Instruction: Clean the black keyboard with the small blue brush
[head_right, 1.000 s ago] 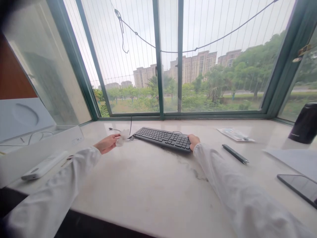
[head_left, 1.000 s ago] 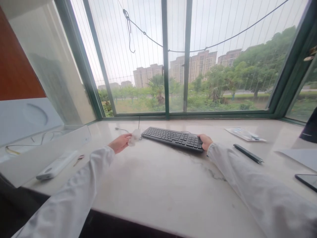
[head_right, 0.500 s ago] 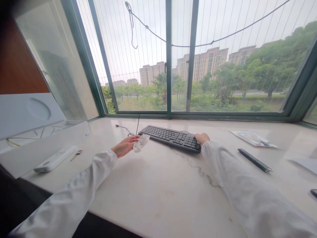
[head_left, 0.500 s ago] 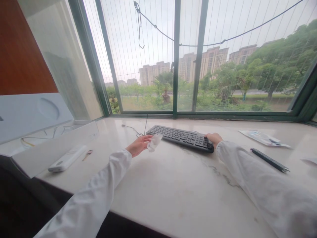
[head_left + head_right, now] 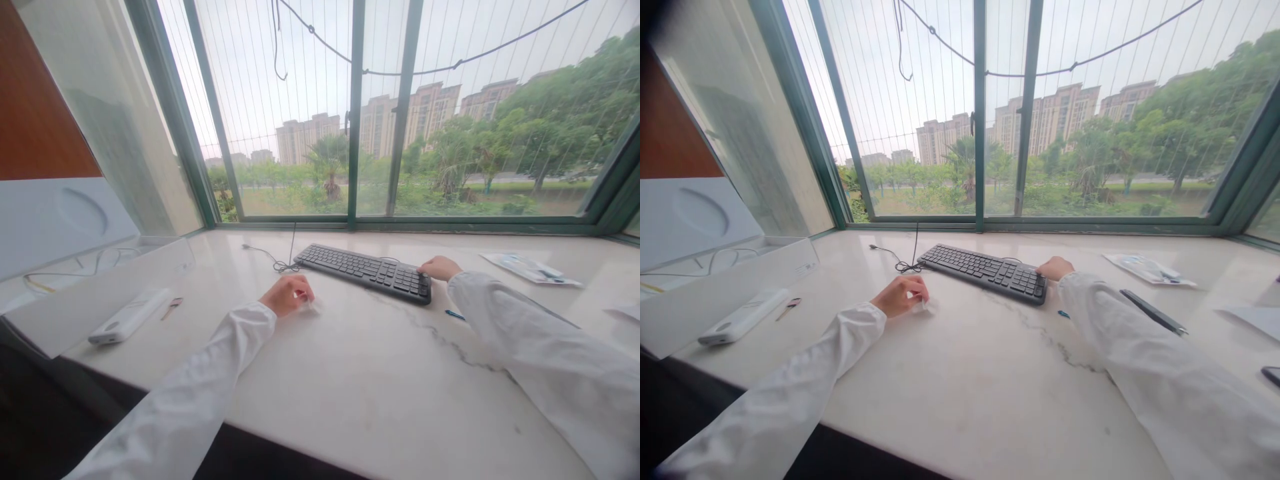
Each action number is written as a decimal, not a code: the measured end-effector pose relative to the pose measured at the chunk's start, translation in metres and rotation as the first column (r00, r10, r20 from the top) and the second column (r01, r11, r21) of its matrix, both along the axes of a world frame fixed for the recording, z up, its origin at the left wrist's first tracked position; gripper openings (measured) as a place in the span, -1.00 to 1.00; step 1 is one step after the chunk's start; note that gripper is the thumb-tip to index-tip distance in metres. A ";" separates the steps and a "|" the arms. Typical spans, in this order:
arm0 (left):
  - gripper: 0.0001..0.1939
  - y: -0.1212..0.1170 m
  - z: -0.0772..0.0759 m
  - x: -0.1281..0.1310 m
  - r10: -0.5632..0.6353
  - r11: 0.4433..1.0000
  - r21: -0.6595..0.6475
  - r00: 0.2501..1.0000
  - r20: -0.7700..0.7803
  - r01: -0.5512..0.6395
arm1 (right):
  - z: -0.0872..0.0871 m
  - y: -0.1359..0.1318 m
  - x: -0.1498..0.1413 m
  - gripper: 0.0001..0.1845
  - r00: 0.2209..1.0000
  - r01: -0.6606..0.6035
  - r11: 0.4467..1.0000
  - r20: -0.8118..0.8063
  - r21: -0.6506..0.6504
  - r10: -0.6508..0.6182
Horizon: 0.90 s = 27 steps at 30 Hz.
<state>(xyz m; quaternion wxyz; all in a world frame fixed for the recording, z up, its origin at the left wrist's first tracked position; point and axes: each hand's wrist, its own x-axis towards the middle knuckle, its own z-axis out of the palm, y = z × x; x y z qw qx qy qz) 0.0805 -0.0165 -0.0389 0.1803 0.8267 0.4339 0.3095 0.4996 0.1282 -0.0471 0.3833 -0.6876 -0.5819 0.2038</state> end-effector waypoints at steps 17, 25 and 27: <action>-0.85 -0.001 0.022 -0.008 -0.012 0.998 0.054 0.912 -0.411 0.038 | 0.050 -0.144 0.033 -0.77 0.819 -0.119 0.993 0.565 -0.006 0.102; -0.76 -0.024 0.038 0.119 -0.021 0.960 0.245 0.907 -0.421 0.136 | 0.034 -0.161 0.056 -0.76 0.834 0.054 0.998 0.549 0.011 -0.051; -0.76 -0.032 0.032 0.172 -0.039 0.950 0.262 0.901 -0.433 0.168 | 0.027 -0.160 0.055 -0.78 0.837 0.042 0.999 0.547 -0.013 -0.029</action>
